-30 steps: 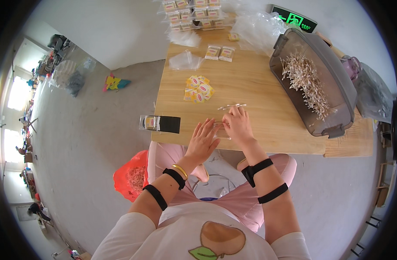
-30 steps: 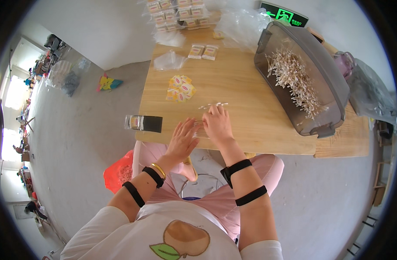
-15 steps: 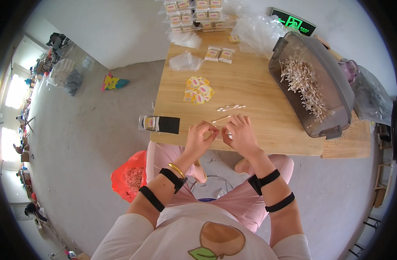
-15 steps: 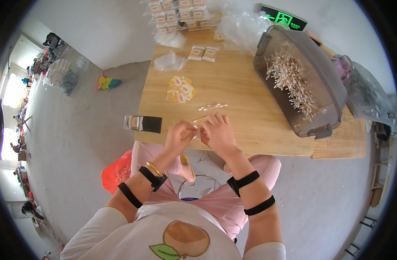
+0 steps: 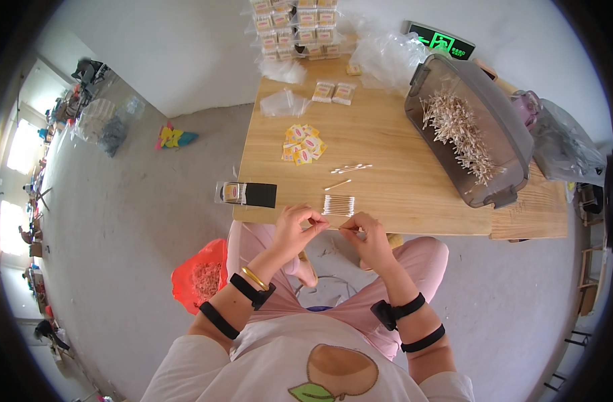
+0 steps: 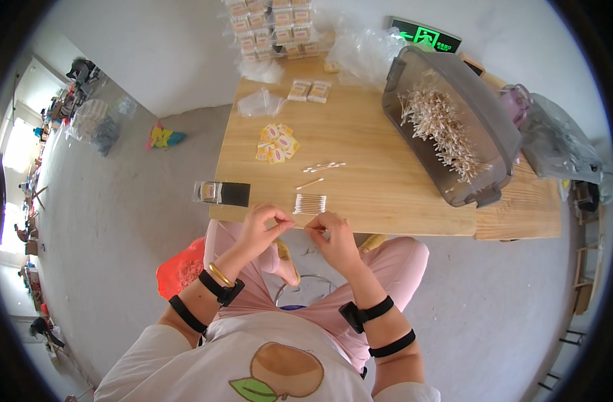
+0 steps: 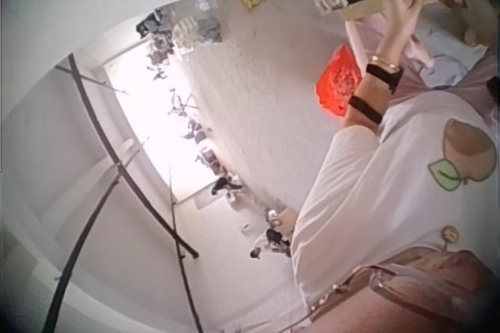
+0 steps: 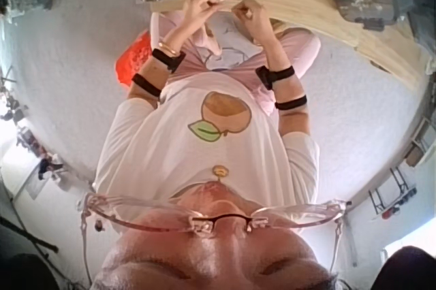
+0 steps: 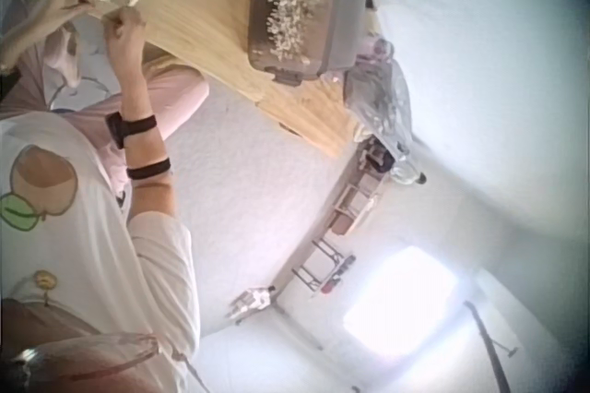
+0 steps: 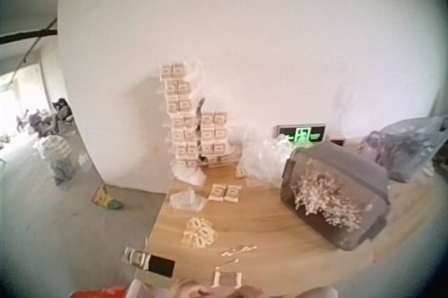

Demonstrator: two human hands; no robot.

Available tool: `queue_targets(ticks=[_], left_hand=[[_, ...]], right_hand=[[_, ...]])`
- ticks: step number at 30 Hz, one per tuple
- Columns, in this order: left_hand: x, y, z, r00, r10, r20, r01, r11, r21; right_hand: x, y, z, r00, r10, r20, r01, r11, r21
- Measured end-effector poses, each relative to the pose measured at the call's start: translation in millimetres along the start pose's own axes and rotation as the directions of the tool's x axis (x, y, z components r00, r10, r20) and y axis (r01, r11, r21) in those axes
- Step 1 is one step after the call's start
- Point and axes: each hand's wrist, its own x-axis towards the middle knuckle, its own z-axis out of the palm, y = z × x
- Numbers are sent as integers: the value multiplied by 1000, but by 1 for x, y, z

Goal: Gather, align, and package groups of cotton swabs into small plastic bags.

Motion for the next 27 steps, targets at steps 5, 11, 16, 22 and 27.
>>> queue_targets(ticks=[5,11,16,22,27], left_hand=[[-15,10,-14,996,-68,55,74,990,-121],[-55,-3,-86,951,-297,-84,301,953,31],[-160,-118,-189,806,-404,-432,502,854,139],[-302,-198,-210,561,-595,-576,779,614,125],[-339,-199,-194,479,-645,-596,848,515,123]], right_hand=[[-7,-19,10,994,-106,12,106,988,-110],[6,-1,17,987,-150,-56,142,982,-125],[66,47,-5,975,-63,-212,-28,915,-402],[116,73,-4,989,-122,-80,47,783,-620],[136,83,5,989,-146,1,102,685,-721]])
